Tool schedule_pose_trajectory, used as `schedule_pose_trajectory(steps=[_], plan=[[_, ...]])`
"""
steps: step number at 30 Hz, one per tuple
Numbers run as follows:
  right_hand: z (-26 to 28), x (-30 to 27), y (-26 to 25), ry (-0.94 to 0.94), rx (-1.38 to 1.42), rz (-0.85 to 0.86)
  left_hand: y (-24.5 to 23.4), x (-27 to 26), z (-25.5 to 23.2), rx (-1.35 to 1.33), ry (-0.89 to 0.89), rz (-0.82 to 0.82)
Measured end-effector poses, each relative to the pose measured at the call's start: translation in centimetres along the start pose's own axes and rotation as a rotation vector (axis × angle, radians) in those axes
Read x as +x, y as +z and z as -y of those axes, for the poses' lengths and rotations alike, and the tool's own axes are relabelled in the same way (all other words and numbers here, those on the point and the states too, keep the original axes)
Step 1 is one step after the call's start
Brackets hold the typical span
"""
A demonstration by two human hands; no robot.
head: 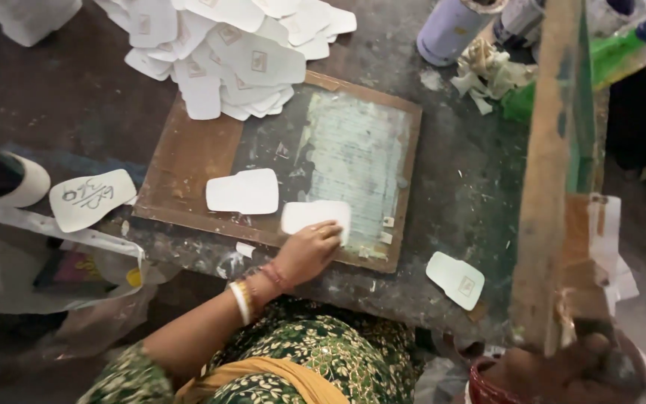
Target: The person performs screen printing on white plastic items. They spread ink across a screen using a squeegee, place a plastic item under the screen, pull the squeegee to transfer the design, and then remove the printed item. This process is repeated multiple times.
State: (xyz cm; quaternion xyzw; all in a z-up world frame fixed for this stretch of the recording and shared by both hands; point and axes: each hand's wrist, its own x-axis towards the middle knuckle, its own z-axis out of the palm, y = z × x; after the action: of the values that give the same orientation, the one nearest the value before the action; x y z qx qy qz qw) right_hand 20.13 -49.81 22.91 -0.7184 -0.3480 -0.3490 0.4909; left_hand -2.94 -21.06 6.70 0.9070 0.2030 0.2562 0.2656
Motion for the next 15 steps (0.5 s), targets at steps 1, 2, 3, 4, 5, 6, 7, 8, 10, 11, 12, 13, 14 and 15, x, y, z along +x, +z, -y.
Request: schedule_pose_trajectory(steps=[1, 2, 3, 4, 5, 6, 7, 8, 10, 11, 12, 13, 14, 15], plan=[[0.2, 1.1, 1.7, 0.004, -0.017, -0.032, 1.4, 1.0, -0.6, 0.032, 0.075, 0.024], [-0.5, 1.8, 2.7, 0.007, -0.032, -0.061, 1.9, 2.4, -0.8, 0.027, 0.079, 0.031], [-0.8, 2.2, 3.6, 0.009, -0.048, -0.090, 2.5, 3.8, -0.9, 0.031, 0.052, 0.066], [-0.7, 2.2, 4.3, 0.009, -0.060, -0.119, 3.1, 5.3, -1.0, 0.037, 0.023, 0.098], [-1.1, 2.0, 4.2, 0.010, -0.065, -0.119, 3.8, 6.0, -0.9, 0.033, 0.025, 0.101], [-1.5, 1.8, 4.1, 0.018, 0.002, -0.110, 4.5, 6.7, -0.7, 0.049, 0.093, 0.069], [-1.9, 1.6, 4.1, 0.026, 0.074, -0.102, 5.2, 7.5, -0.5, 0.065, 0.162, 0.036], [-2.0, 1.7, 4.0, 0.027, 0.067, -0.099, 4.8, 7.2, -1.0, 0.059, 0.162, 0.039], [-2.3, 1.9, 4.1, -0.041, 0.076, -0.116, 3.8, 6.8, -2.0, 0.088, 0.201, 0.079], [-2.8, 1.8, 4.0, -0.039, 0.073, -0.117, 4.2, 6.2, -2.0, 0.087, 0.202, 0.082], [-3.1, 1.7, 4.0, -0.041, 0.075, -0.119, 4.5, 5.5, -2.0, 0.085, 0.248, 0.073], [-3.4, 1.6, 3.9, -0.044, 0.077, -0.121, 4.7, 4.7, -2.0, 0.082, 0.293, 0.063], [-3.8, 1.6, 3.8, -0.041, 0.074, -0.118, 4.9, 4.9, -1.8, 0.080, 0.292, 0.067], [-4.1, 1.6, 3.8, -0.076, 0.061, -0.129, 5.1, 5.0, -1.6, 0.076, 0.272, 0.109]])
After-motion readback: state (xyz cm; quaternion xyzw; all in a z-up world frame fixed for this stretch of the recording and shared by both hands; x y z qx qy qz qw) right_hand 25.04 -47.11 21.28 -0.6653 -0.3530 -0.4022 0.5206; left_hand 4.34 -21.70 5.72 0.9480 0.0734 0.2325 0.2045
